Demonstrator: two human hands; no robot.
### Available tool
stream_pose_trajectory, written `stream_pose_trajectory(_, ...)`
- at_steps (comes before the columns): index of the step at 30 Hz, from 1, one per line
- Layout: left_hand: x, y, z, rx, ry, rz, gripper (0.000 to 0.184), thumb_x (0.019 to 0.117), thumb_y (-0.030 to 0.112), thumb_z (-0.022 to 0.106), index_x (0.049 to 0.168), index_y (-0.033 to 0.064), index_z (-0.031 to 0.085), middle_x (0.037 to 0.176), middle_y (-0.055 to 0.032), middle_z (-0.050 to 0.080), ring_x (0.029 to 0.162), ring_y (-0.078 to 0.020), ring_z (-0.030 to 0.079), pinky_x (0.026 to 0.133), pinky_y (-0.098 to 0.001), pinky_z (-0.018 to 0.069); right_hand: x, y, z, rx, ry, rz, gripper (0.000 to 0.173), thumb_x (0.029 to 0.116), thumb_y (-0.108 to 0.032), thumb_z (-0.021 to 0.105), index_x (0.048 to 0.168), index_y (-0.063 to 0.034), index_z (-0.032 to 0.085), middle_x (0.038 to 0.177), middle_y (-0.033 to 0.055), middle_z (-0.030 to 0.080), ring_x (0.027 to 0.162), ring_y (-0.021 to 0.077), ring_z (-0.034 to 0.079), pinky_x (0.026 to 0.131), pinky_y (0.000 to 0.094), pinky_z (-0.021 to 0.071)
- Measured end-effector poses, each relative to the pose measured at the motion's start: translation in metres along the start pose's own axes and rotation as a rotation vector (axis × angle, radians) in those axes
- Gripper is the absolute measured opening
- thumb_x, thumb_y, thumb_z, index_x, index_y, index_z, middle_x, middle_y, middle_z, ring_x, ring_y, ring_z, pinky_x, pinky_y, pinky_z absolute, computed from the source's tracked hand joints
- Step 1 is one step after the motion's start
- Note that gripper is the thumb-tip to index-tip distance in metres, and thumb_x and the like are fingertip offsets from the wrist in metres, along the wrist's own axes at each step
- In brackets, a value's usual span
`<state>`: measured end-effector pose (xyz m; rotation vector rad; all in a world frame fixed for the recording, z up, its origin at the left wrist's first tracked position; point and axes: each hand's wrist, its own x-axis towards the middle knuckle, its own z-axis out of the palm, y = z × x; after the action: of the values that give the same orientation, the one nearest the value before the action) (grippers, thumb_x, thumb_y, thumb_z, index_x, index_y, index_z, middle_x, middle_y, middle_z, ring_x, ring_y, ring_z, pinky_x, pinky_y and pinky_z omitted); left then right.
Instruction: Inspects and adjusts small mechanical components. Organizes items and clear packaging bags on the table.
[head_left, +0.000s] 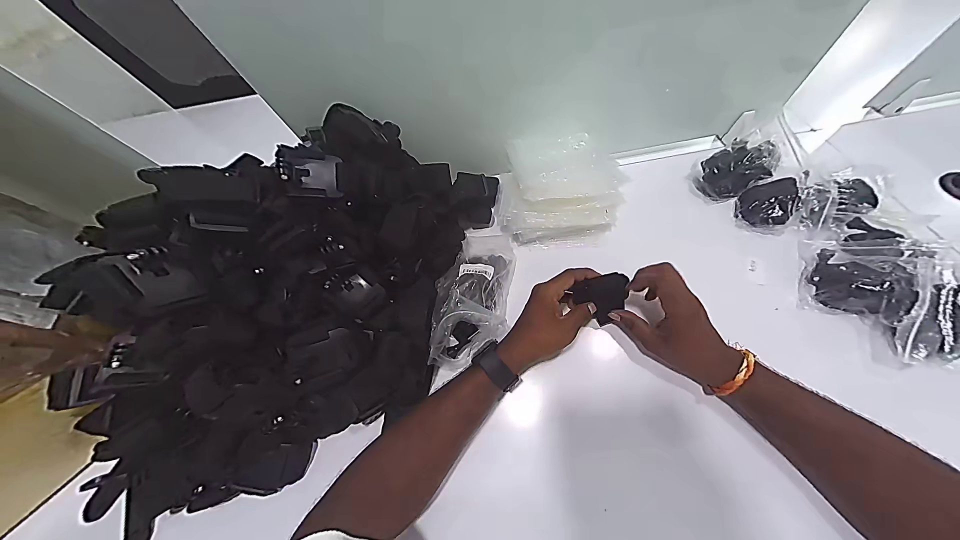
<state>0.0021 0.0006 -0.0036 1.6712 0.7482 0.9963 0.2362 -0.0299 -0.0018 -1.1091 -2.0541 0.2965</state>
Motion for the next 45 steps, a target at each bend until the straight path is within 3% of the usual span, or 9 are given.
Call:
stream_pose_trajectory(3, 0.0, -0.001, 0.001, -0.001, -0.017, 0.07, 0.033, 0.0925, -0.006, 0.063, 0.125, -0.0011, 0.063, 0.113, -0.0114, 0.07, 0.1, -0.0163, 0.07, 0.091, -0.0355, 0.0594, 0.0, 0.003, -0.002, 0.051, -0.045, 0.107, 0.06, 0.0892, -0.036, 0.076, 0.136, -0.0056, 0.053, 0.129, 0.0123, 0.061, 0.112, 0.0183, 0.063, 0.094, 0.037, 0.055)
stream_pose_trajectory(8, -0.002, 0.0, 0.002, 0.012, 0.025, 0.124, 0.031, 0.0921, -0.007, 0.064, 0.122, -0.0011, 0.063, 0.112, -0.0109, 0.07, 0.099, -0.0163, 0.07, 0.09, -0.0355, 0.0599, 0.002, 0.005, -0.001, 0.091, -0.109, 0.082, 0.047, 0.0893, -0.035, 0.076, 0.124, -0.0061, 0.065, 0.116, 0.0067, 0.068, 0.105, 0.0106, 0.065, 0.093, 0.0312, 0.056)
stream_pose_trajectory(13, -0.002, -0.001, 0.003, -0.042, 0.018, 0.127, 0.031, 0.0915, -0.01, 0.062, 0.122, -0.0025, 0.062, 0.116, -0.0125, 0.069, 0.103, -0.0185, 0.07, 0.093, -0.0376, 0.0596, 0.003, 0.004, 0.0, 0.164, -0.102, 0.043, 0.044, 0.0875, -0.028, 0.079, 0.12, -0.0037, 0.063, 0.14, 0.0118, 0.059, 0.127, 0.0162, 0.06, 0.104, 0.035, 0.0528)
stream_pose_trajectory(17, -0.003, 0.0, 0.003, -0.066, 0.003, 0.09, 0.033, 0.0909, -0.012, 0.06, 0.122, -0.003, 0.061, 0.119, -0.0135, 0.068, 0.104, -0.0194, 0.069, 0.093, -0.0375, 0.0601, 0.003, 0.004, 0.001, 0.245, -0.049, 0.036, 0.032, 0.0832, -0.015, 0.079, 0.11, -0.0051, 0.064, 0.131, 0.0088, 0.064, 0.119, 0.0141, 0.064, 0.099, 0.0335, 0.0569)
stream_pose_trajectory(24, -0.002, -0.005, 0.004, -0.007, -0.014, 0.047, 0.033, 0.0884, -0.011, 0.062, 0.12, -0.003, 0.062, 0.123, -0.0143, 0.066, 0.107, -0.0203, 0.069, 0.093, -0.0373, 0.0608, 0.002, 0.005, 0.0, 0.218, -0.058, 0.028, 0.045, 0.0843, -0.011, 0.075, 0.127, -0.0056, 0.062, 0.132, 0.0079, 0.064, 0.115, 0.0135, 0.065, 0.096, 0.034, 0.0584)
stream_pose_trajectory(34, 0.0, 0.001, 0.005, 0.128, -0.017, -0.074, 0.052, 0.0959, -0.006, 0.053, 0.145, 0.0011, 0.039, 0.127, -0.0163, 0.064, 0.103, -0.0225, 0.071, 0.089, -0.0404, 0.0604, 0.002, 0.0, 0.004, 0.197, 0.07, 0.005, 0.03, 0.085, -0.01, 0.07, 0.114, -0.0025, 0.067, 0.144, 0.0163, 0.052, 0.109, 0.0174, 0.067, 0.086, 0.034, 0.0617)
stream_pose_trajectory(40, -0.001, 0.003, 0.003, 0.162, 0.008, -0.028, 0.038, 0.0963, -0.004, 0.052, 0.134, -0.0056, 0.053, 0.114, -0.0188, 0.069, 0.103, -0.0221, 0.07, 0.093, -0.0389, 0.0575, 0.043, -0.03, -0.005, -0.073, 0.168, -0.384, 0.024, 0.0936, -0.012, 0.067, 0.117, -0.0124, 0.062, 0.122, 0.0106, 0.057, 0.119, 0.0175, 0.057, 0.1, 0.0324, 0.0504)
stream_pose_trajectory(42, -0.005, 0.007, 0.005, 0.239, 0.047, -0.016, 0.023, 0.0975, 0.0, 0.053, 0.114, -0.0086, 0.066, 0.105, -0.0184, 0.07, 0.1, -0.021, 0.067, 0.093, -0.0367, 0.0545, 0.078, -0.054, -0.005, -0.124, 0.073, -0.502, 0.023, 0.0931, -0.014, 0.067, 0.115, -0.0076, 0.068, 0.114, 0.0182, 0.064, 0.107, 0.0283, 0.063, 0.09, 0.0414, 0.0545)
stream_pose_trajectory(45, -0.003, 0.018, 0.0, 0.269, -0.031, -0.076, 0.028, 0.1009, 0.001, 0.046, 0.123, -0.0085, 0.06, 0.108, -0.018, 0.07, 0.102, -0.0199, 0.067, 0.095, -0.0347, 0.0529, 0.136, -0.088, 0.012, -0.127, 0.026, -0.587, 0.025, 0.092, -0.013, 0.068, 0.115, -0.0029, 0.073, 0.108, 0.0212, 0.067, 0.096, 0.0307, 0.067, 0.082, 0.043, 0.0569)
